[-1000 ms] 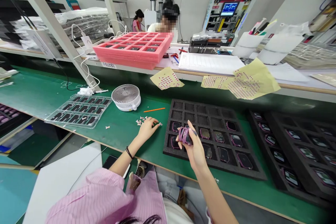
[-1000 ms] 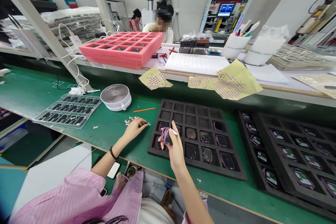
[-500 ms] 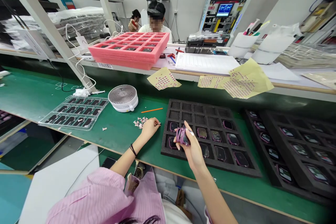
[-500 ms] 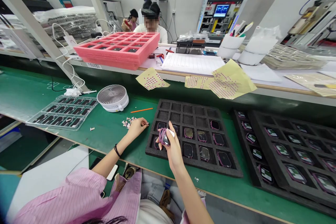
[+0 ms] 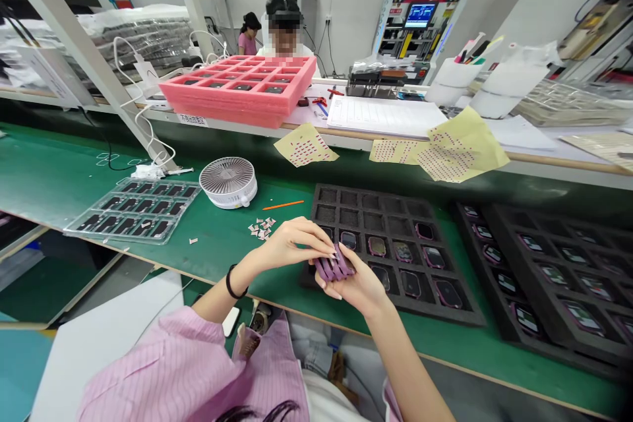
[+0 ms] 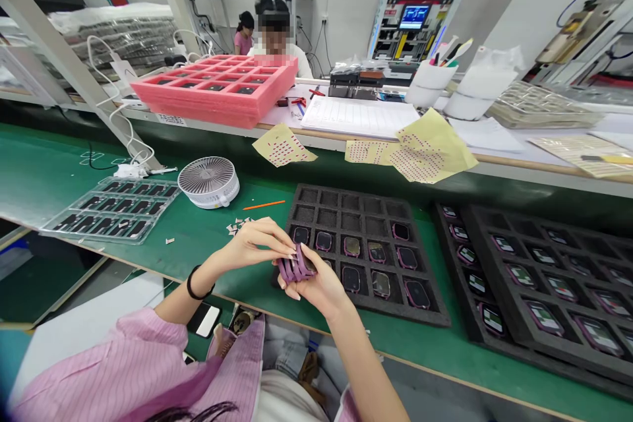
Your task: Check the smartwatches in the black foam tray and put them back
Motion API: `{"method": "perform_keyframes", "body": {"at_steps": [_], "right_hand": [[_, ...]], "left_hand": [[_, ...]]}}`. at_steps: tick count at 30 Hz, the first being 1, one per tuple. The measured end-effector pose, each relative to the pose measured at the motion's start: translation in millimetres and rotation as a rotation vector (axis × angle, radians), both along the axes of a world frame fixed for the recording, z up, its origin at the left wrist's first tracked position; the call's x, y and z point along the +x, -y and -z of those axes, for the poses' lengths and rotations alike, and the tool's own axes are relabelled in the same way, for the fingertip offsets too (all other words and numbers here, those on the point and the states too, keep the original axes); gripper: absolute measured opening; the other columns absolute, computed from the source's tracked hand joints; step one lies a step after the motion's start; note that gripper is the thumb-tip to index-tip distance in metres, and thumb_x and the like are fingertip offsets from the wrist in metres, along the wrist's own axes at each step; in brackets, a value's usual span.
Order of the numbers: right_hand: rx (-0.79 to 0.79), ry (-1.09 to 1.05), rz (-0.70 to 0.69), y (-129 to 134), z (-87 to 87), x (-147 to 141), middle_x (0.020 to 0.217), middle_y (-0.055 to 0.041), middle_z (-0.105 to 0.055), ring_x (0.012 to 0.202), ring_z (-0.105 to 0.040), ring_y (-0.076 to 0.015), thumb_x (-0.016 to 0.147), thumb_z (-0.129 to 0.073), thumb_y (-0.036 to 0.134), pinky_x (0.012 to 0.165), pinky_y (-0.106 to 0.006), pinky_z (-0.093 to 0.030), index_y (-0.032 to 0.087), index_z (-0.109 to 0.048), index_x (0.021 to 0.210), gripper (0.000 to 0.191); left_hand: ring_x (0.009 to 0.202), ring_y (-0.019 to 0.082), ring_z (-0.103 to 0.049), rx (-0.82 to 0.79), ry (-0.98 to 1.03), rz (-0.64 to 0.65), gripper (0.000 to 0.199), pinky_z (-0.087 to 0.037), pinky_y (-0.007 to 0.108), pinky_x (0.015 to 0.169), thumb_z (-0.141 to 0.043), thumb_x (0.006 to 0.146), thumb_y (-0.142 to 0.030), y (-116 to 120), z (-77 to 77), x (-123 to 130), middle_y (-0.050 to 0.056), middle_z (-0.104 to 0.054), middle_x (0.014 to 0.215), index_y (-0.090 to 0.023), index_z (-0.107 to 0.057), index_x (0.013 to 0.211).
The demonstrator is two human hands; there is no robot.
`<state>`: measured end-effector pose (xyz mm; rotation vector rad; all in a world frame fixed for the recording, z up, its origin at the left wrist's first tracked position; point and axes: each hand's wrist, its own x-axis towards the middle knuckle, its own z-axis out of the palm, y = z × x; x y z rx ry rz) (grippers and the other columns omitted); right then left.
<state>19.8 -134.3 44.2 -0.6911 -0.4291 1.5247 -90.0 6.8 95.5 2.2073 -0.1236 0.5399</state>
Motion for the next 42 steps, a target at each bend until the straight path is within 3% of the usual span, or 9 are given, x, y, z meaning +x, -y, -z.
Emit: {"method": "perform_keyframes", "body": {"at_steps": [5, 12, 18, 21, 25, 32, 38, 42], "right_hand": [[0.037, -0.025, -0.046, 3.5, 0.2, -1.3, 0.087, -0.0114, -0.069, 0.055, -0.057, -0.0156, 0.088, -0.045, 0.047, 0.037, -0.021, -0.030, 0.014, -0.064, 0.092, 0.038], [0.035, -0.052, -0.114, 4.8, -2.2, -4.0, 0.087, -0.0125, -0.069, 0.052, -0.056, -0.0148, 0.090, -0.043, 0.045, 0.036, -0.022, -0.030, 0.012, -0.064, 0.090, 0.040], [0.011, -0.139, -0.174, 1.4, 7.9, -6.0, 0.082, -0.0119, -0.069, 0.053, -0.060, -0.0166, 0.089, -0.044, 0.042, 0.034, -0.020, -0.029, 0.012, -0.064, 0.091, 0.037], [0.004, -0.179, -0.199, 1.3, 11.2, -5.3, 0.082, -0.0113, -0.069, 0.054, -0.061, -0.0165, 0.088, -0.046, 0.044, 0.033, -0.019, -0.028, 0.012, -0.063, 0.092, 0.036], [-0.009, -0.174, -0.209, 2.7, 11.9, -4.7, 0.083, -0.0108, -0.068, 0.053, -0.059, -0.0153, 0.087, -0.046, 0.045, 0.033, -0.019, -0.026, 0.013, -0.062, 0.091, 0.036], [0.011, -0.096, -0.230, 7.8, 10.0, -7.1, 0.083, -0.0111, -0.070, 0.052, -0.060, -0.0161, 0.084, -0.053, 0.046, 0.035, -0.021, -0.031, 0.012, -0.063, 0.093, 0.036], [-0.053, 0.035, -0.196, 15.5, 10.2, -6.2, 0.085, -0.0118, -0.071, 0.050, -0.062, -0.0163, 0.085, -0.056, 0.042, 0.039, -0.023, -0.036, 0.013, -0.058, 0.113, 0.041], [-0.084, 0.070, -0.136, 16.7, 19.7, -8.0, 0.085, -0.0113, -0.071, 0.050, -0.062, -0.0163, 0.082, -0.060, 0.040, 0.039, -0.023, -0.038, 0.013, -0.056, 0.117, 0.044]], "left_hand": [[0.085, 0.019, -0.066, 0.133, -0.070, 0.067, 0.021, -0.043, 0.033, 0.082, -0.058, 0.085, -0.039, -6.1, -7.3, 2.7, 0.005, -0.074, 0.092, -0.028, -0.076, 0.085], [0.079, 0.015, -0.066, 0.207, 0.009, 0.170, 0.019, -0.043, 0.028, 0.076, -0.056, 0.088, -0.033, -5.0, -22.5, 1.5, 0.003, -0.074, 0.089, -0.030, -0.075, 0.088], [0.081, 0.013, -0.063, 0.533, 0.017, 0.175, 0.025, -0.041, 0.027, 0.076, -0.047, 0.093, -0.025, -1.4, -20.3, -3.9, 0.005, -0.072, 0.095, -0.022, -0.072, 0.091], [0.083, 0.014, -0.062, 0.597, 0.012, 0.162, 0.025, -0.042, 0.027, 0.075, -0.047, 0.093, -0.024, -1.0, -18.1, -5.4, 0.006, -0.070, 0.097, -0.022, -0.072, 0.094], [0.087, 0.015, -0.061, 0.482, -0.010, 0.212, 0.022, -0.044, 0.027, 0.079, -0.052, 0.091, -0.027, -3.0, -14.7, -4.9, 0.007, -0.068, 0.100, -0.022, -0.072, 0.096], [0.083, 0.014, -0.059, 0.015, -0.118, 0.271, 0.018, -0.047, 0.023, 0.071, -0.060, 0.085, -0.032, -1.3, -4.4, -1.9, 0.008, -0.060, 0.093, -0.016, -0.069, 0.086], [0.080, 0.013, -0.053, 0.027, -0.271, 0.209, 0.030, -0.041, 0.023, 0.069, -0.068, 0.077, -0.039, 1.3, -8.2, -1.0, 0.004, -0.056, 0.091, -0.016, -0.048, 0.076], [0.073, 0.011, -0.050, 0.057, -0.341, 0.219, 0.035, -0.038, 0.022, 0.065, -0.069, 0.075, -0.043, -2.0, 2.1, 3.7, 0.002, -0.056, 0.088, -0.017, -0.046, 0.078]]}}
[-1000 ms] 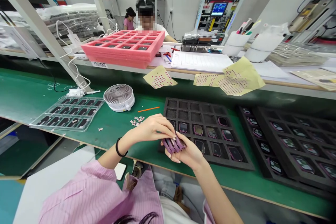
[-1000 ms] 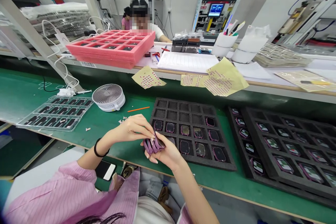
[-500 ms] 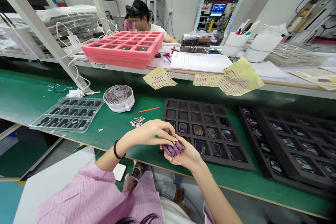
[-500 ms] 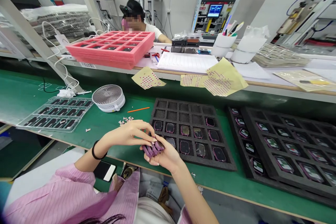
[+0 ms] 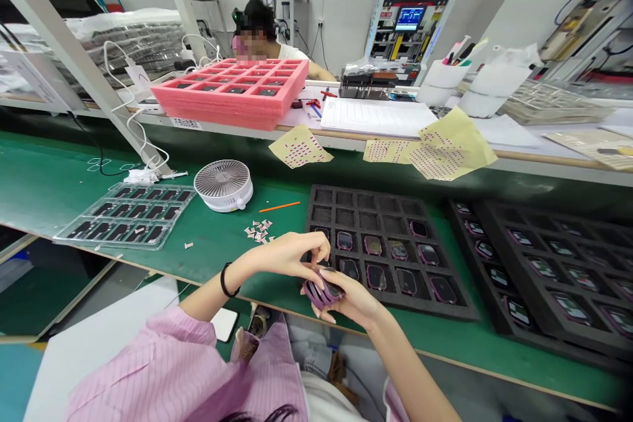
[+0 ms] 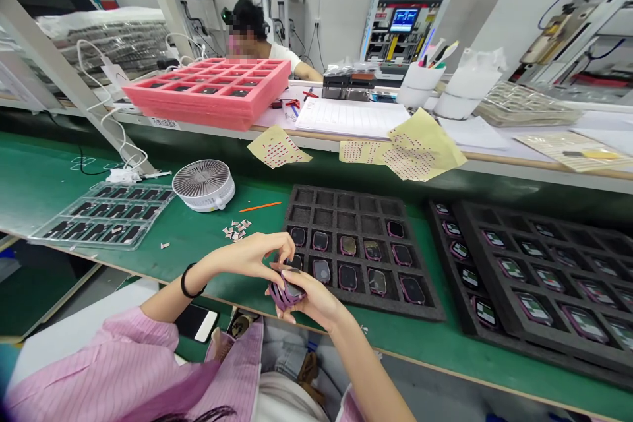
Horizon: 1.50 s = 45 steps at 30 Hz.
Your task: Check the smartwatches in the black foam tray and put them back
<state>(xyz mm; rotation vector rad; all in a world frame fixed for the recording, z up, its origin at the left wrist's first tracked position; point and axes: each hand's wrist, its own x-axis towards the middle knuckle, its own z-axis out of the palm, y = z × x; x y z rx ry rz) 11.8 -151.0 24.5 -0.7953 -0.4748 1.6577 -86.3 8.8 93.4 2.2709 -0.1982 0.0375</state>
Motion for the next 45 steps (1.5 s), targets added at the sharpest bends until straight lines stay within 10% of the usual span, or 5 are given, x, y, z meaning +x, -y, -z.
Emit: {"method": "perform_keyframes", "body": {"at_steps": [11, 19, 27, 35, 45], "right_hand": [[0.000, 0.731, 0.506, -22.8, -20.7, 58.2, 0.114, -0.0072, -0.061, 0.083, -0.064, -0.0214, 0.081, -0.057, 0.040, 0.067, -0.036, -0.055, 0.029, -0.032, 0.142, 0.067], [0.025, 1.386, 0.499, -74.4, -6.4, 95.9, 0.136, -0.0159, -0.047, 0.125, -0.046, -0.0334, 0.078, -0.051, 0.021, 0.102, -0.055, -0.033, 0.021, -0.020, 0.148, 0.076], [0.057, 1.108, 0.489, -76.8, 15.0, 111.0, 0.128, -0.0086, -0.054, 0.120, -0.050, -0.0253, 0.075, -0.065, 0.033, 0.104, -0.045, -0.034, 0.025, -0.042, 0.136, 0.065], [0.012, 0.503, 0.223, -59.7, -7.4, 131.7, 0.090, -0.0036, -0.070, 0.080, -0.065, -0.0149, 0.063, -0.079, 0.026, 0.073, -0.027, -0.052, 0.018, -0.068, 0.098, 0.038], [-0.072, 0.403, 0.249, -63.5, -1.0, 124.9, 0.075, -0.0041, -0.072, 0.062, -0.065, -0.0115, 0.055, -0.085, 0.023, 0.058, -0.020, -0.052, 0.012, -0.071, 0.084, 0.034]], "left_hand": [[0.118, 0.025, -0.051, -0.025, 0.189, -0.193, 0.070, -0.046, 0.037, 0.093, -0.075, 0.069, -0.026, 18.9, 12.1, 45.4, 0.013, -0.051, 0.129, -0.021, -0.040, 0.129], [0.113, 0.025, -0.054, 0.238, 0.269, -0.616, 0.055, -0.046, 0.043, 0.096, -0.050, 0.071, 0.001, 11.7, 65.7, 102.7, 0.013, -0.058, 0.120, -0.015, -0.047, 0.123], [0.107, 0.026, -0.059, 0.152, 0.350, -0.590, 0.050, -0.047, 0.042, 0.094, -0.062, 0.068, -0.008, -16.6, 98.0, 104.6, 0.010, -0.064, 0.115, -0.020, -0.056, 0.115], [0.104, 0.024, -0.058, -0.013, 0.439, -0.499, 0.053, -0.047, 0.038, 0.093, -0.075, 0.064, -0.022, -9.7, 87.2, 96.8, 0.008, -0.066, 0.110, -0.020, -0.059, 0.114], [0.109, 0.024, -0.054, -0.072, 0.380, -0.411, 0.058, -0.043, 0.040, 0.098, -0.078, 0.065, -0.031, -13.7, 82.7, 94.6, 0.009, -0.063, 0.116, -0.021, -0.057, 0.118]]}}
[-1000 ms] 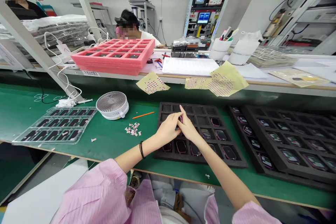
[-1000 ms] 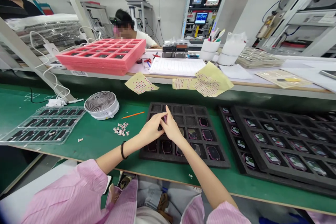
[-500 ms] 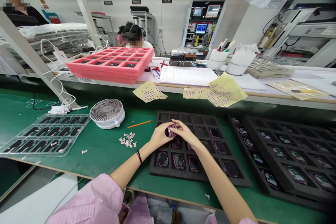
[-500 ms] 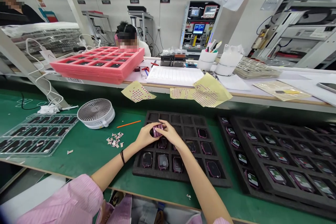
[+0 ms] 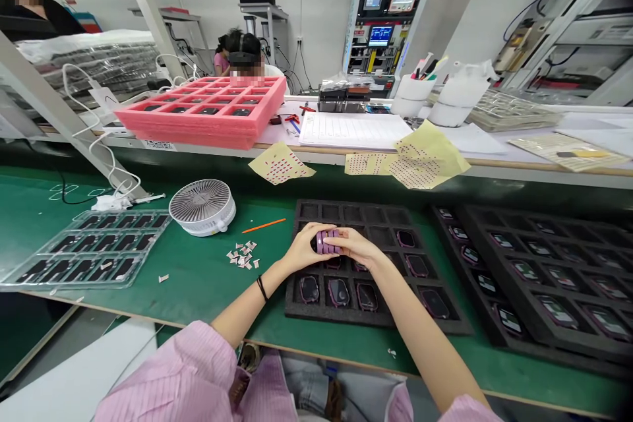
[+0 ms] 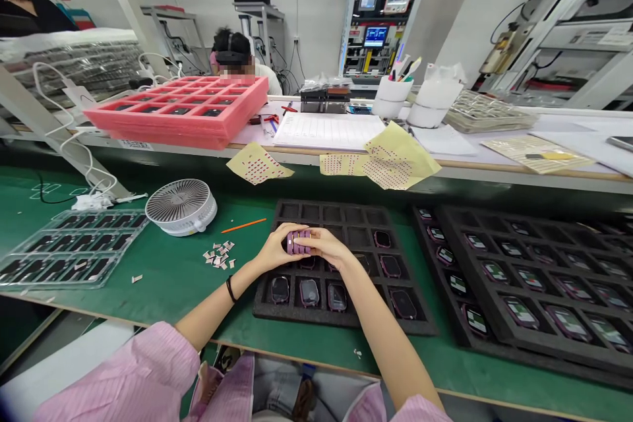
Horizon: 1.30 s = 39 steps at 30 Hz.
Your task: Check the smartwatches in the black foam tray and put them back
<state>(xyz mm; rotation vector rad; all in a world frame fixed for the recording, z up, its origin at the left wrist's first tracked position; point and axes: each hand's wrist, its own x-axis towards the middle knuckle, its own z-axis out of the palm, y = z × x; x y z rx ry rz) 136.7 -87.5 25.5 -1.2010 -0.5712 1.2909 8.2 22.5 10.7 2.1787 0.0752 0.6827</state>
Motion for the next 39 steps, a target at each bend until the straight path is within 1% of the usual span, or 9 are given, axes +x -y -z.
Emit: {"method": "perform_keyframes", "body": {"at_steps": [11, 15, 18, 20, 22, 25, 27, 30, 39], "right_hand": [[0.003, -0.018, -0.006, -4.4, 10.7, -6.3, 0.071, -0.0044, -0.071, 0.061, -0.066, -0.0134, 0.052, -0.085, 0.023, 0.060, -0.024, -0.053, 0.011, -0.070, 0.078, 0.032], [0.036, -0.014, 0.096, -7.0, 10.9, -6.7, 0.070, -0.0048, -0.072, 0.060, -0.067, -0.0142, 0.052, -0.086, 0.021, 0.058, -0.023, -0.054, 0.011, -0.071, 0.079, 0.033], [0.112, -0.069, 0.240, -8.5, 10.5, 0.4, 0.076, -0.0073, -0.073, 0.068, -0.070, -0.0186, 0.055, -0.085, 0.021, 0.066, -0.030, -0.058, 0.012, -0.071, 0.083, 0.033], [0.143, -0.115, 0.341, -9.1, 10.7, 6.8, 0.080, -0.0094, -0.074, 0.074, -0.071, -0.0218, 0.057, -0.085, 0.020, 0.074, -0.036, -0.059, 0.012, -0.070, 0.081, 0.030], [0.148, -0.144, 0.415, -9.7, 12.1, 11.5, 0.079, -0.0108, -0.074, 0.076, -0.071, -0.0234, 0.056, -0.085, 0.019, 0.078, -0.039, -0.059, 0.012, -0.069, 0.078, 0.028], [0.151, -0.160, 0.436, -11.2, 15.7, 12.3, 0.078, -0.0117, -0.073, 0.077, -0.071, -0.0251, 0.055, -0.086, 0.019, 0.080, -0.041, -0.059, 0.011, -0.068, 0.078, 0.031], [0.160, -0.156, 0.423, -12.2, 18.0, 9.9, 0.078, -0.0115, -0.073, 0.079, -0.071, -0.0266, 0.053, -0.087, 0.020, 0.080, -0.042, -0.059, 0.011, -0.068, 0.078, 0.032], [0.167, -0.134, 0.421, -12.9, 19.7, 5.9, 0.077, -0.0096, -0.073, 0.080, -0.071, -0.0270, 0.052, -0.087, 0.020, 0.079, -0.044, -0.059, 0.013, -0.067, 0.078, 0.034], [0.180, -0.109, 0.471, -12.8, 17.9, -1.4, 0.076, -0.0088, -0.073, 0.071, -0.071, -0.0226, 0.046, -0.090, 0.024, 0.076, -0.038, -0.059, 0.012, -0.068, 0.080, 0.042]], "left_hand": [[0.110, 0.025, -0.058, 0.004, -0.061, 0.113, 0.062, -0.042, 0.039, 0.099, -0.080, 0.063, -0.040, -8.3, -5.7, -3.1, 0.010, -0.064, 0.118, -0.021, -0.058, 0.118], [0.111, 0.025, -0.059, -0.056, -0.070, 0.126, 0.064, -0.043, 0.038, 0.100, -0.080, 0.062, -0.038, -14.3, -8.2, -4.2, 0.010, -0.063, 0.120, -0.021, -0.057, 0.119], [0.102, 0.023, -0.062, -0.260, -0.037, 0.005, 0.065, -0.050, 0.038, 0.092, -0.082, 0.059, -0.036, -21.2, -6.3, -2.6, 0.009, -0.063, 0.112, -0.021, -0.056, 0.117], [0.080, 0.017, -0.065, -0.523, -0.030, -0.114, 0.063, -0.057, 0.034, 0.071, -0.080, 0.062, -0.038, -24.6, -3.4, 0.4, 0.005, -0.062, 0.097, -0.021, -0.053, 0.116], [0.063, 0.011, -0.059, -0.800, -0.067, -0.193, 0.055, -0.055, 0.026, 0.052, -0.073, 0.070, -0.043, -26.1, -0.7, 4.1, 0.000, -0.054, 0.085, -0.021, -0.050, 0.115], [0.056, 0.007, -0.052, -1.123, -0.134, -0.162, 0.038, -0.047, 0.019, 0.042, -0.059, 0.081, -0.043, -25.2, 1.3, 8.4, -0.003, -0.045, 0.075, -0.019, -0.050, 0.110], [0.052, 0.007, -0.047, -1.261, -0.134, -0.092, 0.031, -0.039, 0.016, 0.037, -0.055, 0.081, -0.036, -23.6, 2.1, 9.7, -0.004, -0.042, 0.071, -0.018, -0.052, 0.107], [0.051, 0.007, -0.043, -1.349, -0.104, -0.037, 0.029, -0.032, 0.016, 0.038, -0.056, 0.074, -0.025, -21.6, 3.8, 10.4, -0.004, -0.042, 0.070, -0.017, -0.054, 0.101], [0.054, 0.007, -0.046, -1.398, -0.021, -0.072, 0.023, -0.037, 0.020, 0.050, -0.054, 0.066, -0.015, -20.0, 8.7, 13.9, -0.004, -0.045, 0.069, -0.016, -0.053, 0.088]]}}
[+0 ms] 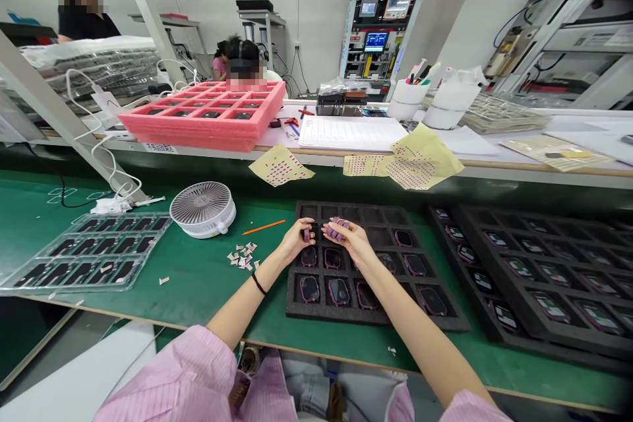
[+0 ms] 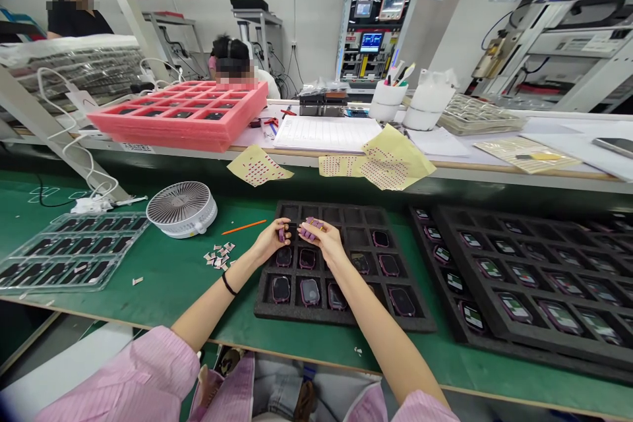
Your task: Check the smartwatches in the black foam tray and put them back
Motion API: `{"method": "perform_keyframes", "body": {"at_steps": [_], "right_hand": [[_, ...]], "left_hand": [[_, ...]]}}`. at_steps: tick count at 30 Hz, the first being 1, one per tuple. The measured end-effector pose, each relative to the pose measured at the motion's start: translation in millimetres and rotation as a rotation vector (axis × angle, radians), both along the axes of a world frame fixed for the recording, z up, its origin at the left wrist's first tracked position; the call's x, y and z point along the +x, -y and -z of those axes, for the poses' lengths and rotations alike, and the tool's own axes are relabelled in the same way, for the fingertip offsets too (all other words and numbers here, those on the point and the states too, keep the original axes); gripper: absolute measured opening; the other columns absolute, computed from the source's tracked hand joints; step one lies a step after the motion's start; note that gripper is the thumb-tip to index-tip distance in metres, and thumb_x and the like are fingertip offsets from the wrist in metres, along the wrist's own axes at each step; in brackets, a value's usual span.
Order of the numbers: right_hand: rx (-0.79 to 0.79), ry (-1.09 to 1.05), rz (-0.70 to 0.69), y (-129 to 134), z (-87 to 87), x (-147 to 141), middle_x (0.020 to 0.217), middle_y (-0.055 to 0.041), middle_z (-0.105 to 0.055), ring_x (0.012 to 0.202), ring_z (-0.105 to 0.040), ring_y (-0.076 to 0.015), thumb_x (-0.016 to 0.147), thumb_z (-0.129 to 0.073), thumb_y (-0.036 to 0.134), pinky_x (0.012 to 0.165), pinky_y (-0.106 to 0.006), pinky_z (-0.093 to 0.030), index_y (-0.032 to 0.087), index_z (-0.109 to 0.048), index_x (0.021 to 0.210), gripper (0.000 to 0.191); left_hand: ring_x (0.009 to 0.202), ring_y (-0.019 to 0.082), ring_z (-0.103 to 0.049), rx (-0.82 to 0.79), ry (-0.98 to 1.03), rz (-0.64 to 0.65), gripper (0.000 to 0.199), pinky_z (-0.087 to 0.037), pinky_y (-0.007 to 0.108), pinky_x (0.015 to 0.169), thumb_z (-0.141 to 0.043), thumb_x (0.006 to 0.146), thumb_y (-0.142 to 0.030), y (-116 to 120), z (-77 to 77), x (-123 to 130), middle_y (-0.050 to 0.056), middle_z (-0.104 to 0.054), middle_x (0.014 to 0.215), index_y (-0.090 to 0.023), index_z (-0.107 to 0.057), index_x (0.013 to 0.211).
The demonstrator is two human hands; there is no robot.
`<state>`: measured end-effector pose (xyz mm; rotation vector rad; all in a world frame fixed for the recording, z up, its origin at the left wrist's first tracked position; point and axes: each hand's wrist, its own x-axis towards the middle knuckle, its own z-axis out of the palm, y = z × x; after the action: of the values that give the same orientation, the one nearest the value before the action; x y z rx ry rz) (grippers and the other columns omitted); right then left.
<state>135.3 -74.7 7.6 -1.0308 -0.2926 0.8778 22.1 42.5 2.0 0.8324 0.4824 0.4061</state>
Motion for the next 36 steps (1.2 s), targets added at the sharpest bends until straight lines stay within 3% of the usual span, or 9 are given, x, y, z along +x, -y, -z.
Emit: {"method": "perform_keyframes", "body": {"at_steps": [10, 24, 36], "right_hand": [[0.005, 0.012, 0.027, 0.2, -2.9, -3.5, 0.074, -0.0063, -0.074, 0.072, -0.072, -0.0222, 0.042, -0.091, 0.028, 0.074, -0.035, -0.059, 0.013, -0.069, 0.080, 0.046], [-0.002, 0.033, 0.021, 0.7, -3.4, -2.9, 0.074, -0.0059, -0.074, 0.073, -0.072, -0.0238, 0.042, -0.091, 0.029, 0.078, -0.041, -0.058, 0.014, -0.070, 0.079, 0.045], [-0.031, 0.014, 0.032, 2.6, -4.7, -8.6, 0.074, -0.0064, -0.075, 0.074, -0.072, -0.0250, 0.041, -0.091, 0.029, 0.078, -0.039, -0.059, 0.014, -0.071, 0.081, 0.048]], "left_hand": [[0.054, 0.008, -0.050, -0.006, -0.004, -0.045, 0.021, -0.041, 0.022, 0.052, -0.053, 0.067, -0.014, -0.1, 2.9, 1.3, -0.002, -0.053, 0.073, -0.016, -0.054, 0.088], [0.060, 0.011, -0.058, -0.004, -0.006, -0.052, 0.020, -0.046, 0.024, 0.054, -0.051, 0.071, -0.011, -0.1, 4.3, 0.9, 0.001, -0.057, 0.076, -0.015, -0.057, 0.090], [0.059, 0.011, -0.059, -0.009, 0.000, -0.050, 0.022, -0.046, 0.023, 0.054, -0.050, 0.068, -0.012, 4.0, 3.8, -3.3, 0.000, -0.056, 0.077, -0.015, -0.056, 0.090]]}}
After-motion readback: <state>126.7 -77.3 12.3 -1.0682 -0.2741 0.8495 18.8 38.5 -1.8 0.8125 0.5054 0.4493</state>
